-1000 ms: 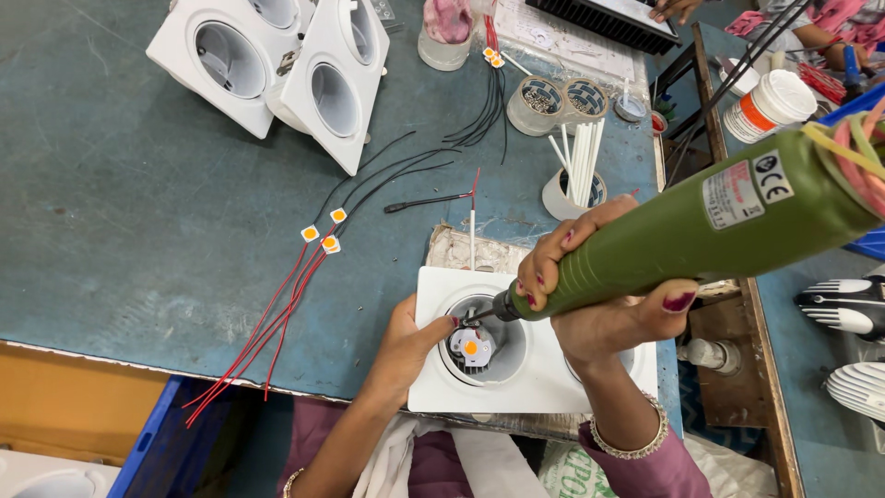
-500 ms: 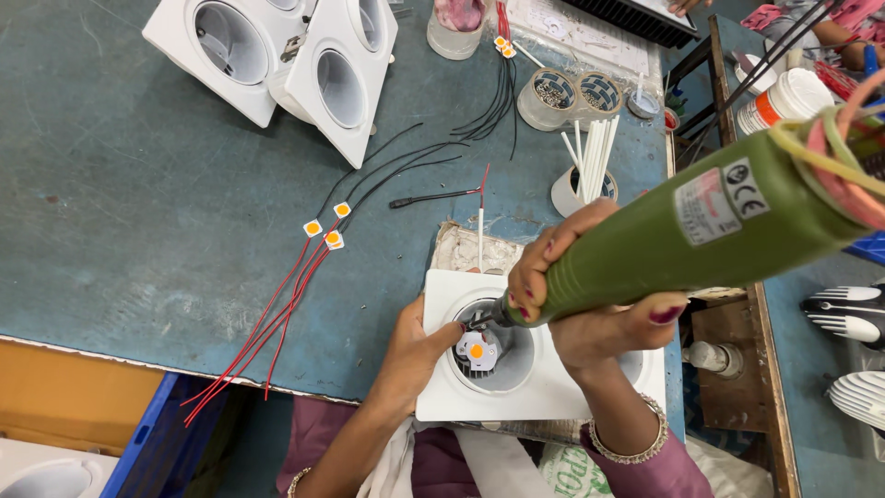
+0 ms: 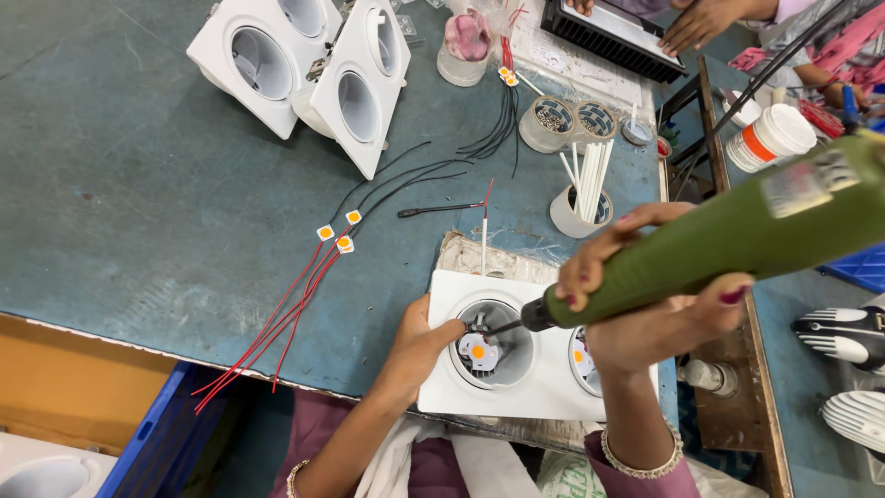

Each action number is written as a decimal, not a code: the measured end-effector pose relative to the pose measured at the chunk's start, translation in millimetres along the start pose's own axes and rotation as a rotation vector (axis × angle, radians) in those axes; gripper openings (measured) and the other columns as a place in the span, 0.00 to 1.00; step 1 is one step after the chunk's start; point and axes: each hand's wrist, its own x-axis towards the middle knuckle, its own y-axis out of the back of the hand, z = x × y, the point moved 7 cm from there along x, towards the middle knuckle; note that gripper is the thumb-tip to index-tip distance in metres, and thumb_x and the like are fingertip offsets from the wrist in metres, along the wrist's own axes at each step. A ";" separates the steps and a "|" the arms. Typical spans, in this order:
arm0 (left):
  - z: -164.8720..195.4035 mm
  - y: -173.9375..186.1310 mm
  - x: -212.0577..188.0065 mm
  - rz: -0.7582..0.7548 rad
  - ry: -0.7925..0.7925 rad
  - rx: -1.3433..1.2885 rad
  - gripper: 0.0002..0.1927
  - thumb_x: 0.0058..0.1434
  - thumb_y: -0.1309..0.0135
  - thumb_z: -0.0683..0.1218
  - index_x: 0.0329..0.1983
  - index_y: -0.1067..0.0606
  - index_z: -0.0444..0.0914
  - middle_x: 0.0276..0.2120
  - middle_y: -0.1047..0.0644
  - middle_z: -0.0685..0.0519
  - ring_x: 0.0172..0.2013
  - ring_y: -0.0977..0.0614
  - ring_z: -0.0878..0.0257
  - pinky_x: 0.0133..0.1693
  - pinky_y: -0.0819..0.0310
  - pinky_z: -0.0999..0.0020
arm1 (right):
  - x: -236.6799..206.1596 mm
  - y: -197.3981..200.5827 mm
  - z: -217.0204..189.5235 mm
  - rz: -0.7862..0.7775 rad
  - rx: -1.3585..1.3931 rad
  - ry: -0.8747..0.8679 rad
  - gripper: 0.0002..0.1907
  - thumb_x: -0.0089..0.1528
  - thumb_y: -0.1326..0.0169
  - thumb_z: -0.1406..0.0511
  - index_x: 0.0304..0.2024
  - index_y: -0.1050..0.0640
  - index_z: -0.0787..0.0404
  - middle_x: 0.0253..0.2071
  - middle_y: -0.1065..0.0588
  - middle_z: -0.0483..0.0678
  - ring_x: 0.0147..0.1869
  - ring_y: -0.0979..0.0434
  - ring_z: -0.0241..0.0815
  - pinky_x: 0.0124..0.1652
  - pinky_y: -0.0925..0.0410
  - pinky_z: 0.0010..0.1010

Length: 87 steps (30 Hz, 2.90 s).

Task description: The person assembles a dual LED light fixture by inserting LED modules into the housing, connecting red and black wires, and securing components with a green power drill. The finished unit is placed into a blue crate.

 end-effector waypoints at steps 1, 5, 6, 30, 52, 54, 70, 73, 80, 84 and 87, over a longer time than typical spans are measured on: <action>-1.8 1.4 0.9 0.005 -0.001 0.013 0.20 0.54 0.50 0.34 0.51 0.25 0.28 0.42 0.18 0.48 0.40 0.17 0.64 0.44 0.21 0.67 | 1.6 4.5 -3.6 0.019 -0.013 0.027 0.48 0.58 0.59 0.27 0.48 0.37 0.64 0.22 0.39 0.52 0.19 0.39 0.40 0.20 0.40 0.33; -3.6 4.0 3.2 -0.002 -0.027 0.031 0.19 0.54 0.48 0.36 0.51 0.24 0.28 0.42 0.18 0.48 0.40 0.17 0.65 0.44 0.21 0.69 | 4.2 18.3 -9.8 0.114 0.001 0.064 0.46 0.62 0.58 0.28 0.45 0.36 0.65 0.23 0.39 0.53 0.20 0.40 0.41 0.21 0.41 0.31; -3.0 3.5 3.1 -0.009 -0.039 0.025 0.20 0.54 0.48 0.36 0.51 0.24 0.28 0.42 0.18 0.48 0.40 0.17 0.65 0.44 0.21 0.69 | 4.4 20.1 -10.4 0.135 0.001 0.072 0.45 0.62 0.58 0.28 0.43 0.36 0.65 0.23 0.39 0.53 0.20 0.41 0.41 0.21 0.41 0.31; 8.0 -12.8 -5.7 -0.086 -0.012 -0.043 0.34 0.51 0.57 0.30 0.66 0.29 0.29 0.53 0.20 0.48 0.49 0.20 0.65 0.52 0.26 0.71 | 13.7 52.2 58.6 -0.222 0.358 -0.214 0.52 0.40 0.51 0.23 0.35 0.36 0.63 0.17 0.35 0.54 0.15 0.36 0.45 0.16 0.37 0.37; -5.0 -7.1 2.8 -0.048 0.011 -0.089 0.27 0.54 0.51 0.32 0.59 0.27 0.28 0.46 0.19 0.48 0.43 0.17 0.64 0.45 0.22 0.69 | 6.9 42.8 55.1 -0.270 0.302 -0.215 0.52 0.42 0.51 0.23 0.36 0.35 0.65 0.20 0.33 0.55 0.21 0.37 0.46 0.19 0.36 0.38; -6.0 -3.6 2.3 -0.012 0.002 -0.037 0.23 0.56 0.48 0.34 0.56 0.26 0.28 0.44 0.18 0.48 0.41 0.17 0.64 0.43 0.21 0.68 | 9.9 56.9 47.0 -0.181 0.306 -0.165 0.52 0.47 0.58 0.22 0.34 0.36 0.64 0.18 0.35 0.53 0.16 0.38 0.42 0.17 0.39 0.36; -1.9 -10.0 -23.7 -0.005 -0.009 -0.092 0.29 0.57 0.46 0.36 0.65 0.32 0.31 0.53 0.20 0.47 0.51 0.19 0.63 0.53 0.25 0.67 | 12.1 203.5 -36.3 -0.227 0.660 0.082 0.17 0.77 0.62 0.56 0.43 0.35 0.63 0.25 0.33 0.45 0.22 0.32 0.37 0.30 0.35 0.33; -1.2 -10.5 -26.2 0.000 -0.014 -0.097 0.31 0.56 0.47 0.35 0.66 0.33 0.31 0.53 0.21 0.46 0.51 0.19 0.62 0.53 0.26 0.67 | -0.5 176.1 -28.1 -0.193 0.554 0.180 0.30 0.71 0.61 0.41 0.43 0.35 0.62 0.24 0.33 0.45 0.22 0.34 0.37 0.27 0.36 0.30; 0.6 -12.8 -28.4 0.013 0.012 -0.124 0.34 0.55 0.50 0.33 0.68 0.35 0.32 0.54 0.22 0.46 0.51 0.19 0.62 0.54 0.26 0.67 | 0.8 62.7 7.9 -0.128 0.360 0.009 0.50 0.53 0.60 0.24 0.35 0.37 0.66 0.19 0.34 0.51 0.15 0.39 0.39 0.18 0.42 0.32; 0.5 -13.6 -27.3 0.012 0.007 -0.125 0.34 0.54 0.50 0.33 0.68 0.35 0.32 0.54 0.22 0.46 0.52 0.19 0.62 0.54 0.26 0.67 | 0.3 24.5 28.8 -0.069 0.239 -0.125 0.52 0.47 0.57 0.23 0.36 0.38 0.65 0.18 0.38 0.53 0.15 0.41 0.45 0.17 0.42 0.38; 1.3 -14.7 -27.9 -0.014 -0.013 -0.164 0.33 0.55 0.51 0.33 0.67 0.34 0.31 0.54 0.22 0.46 0.52 0.20 0.62 0.55 0.26 0.67 | -0.7 14.9 32.4 -0.103 0.160 -0.171 0.54 0.44 0.56 0.21 0.39 0.38 0.64 0.18 0.38 0.53 0.16 0.41 0.45 0.19 0.41 0.39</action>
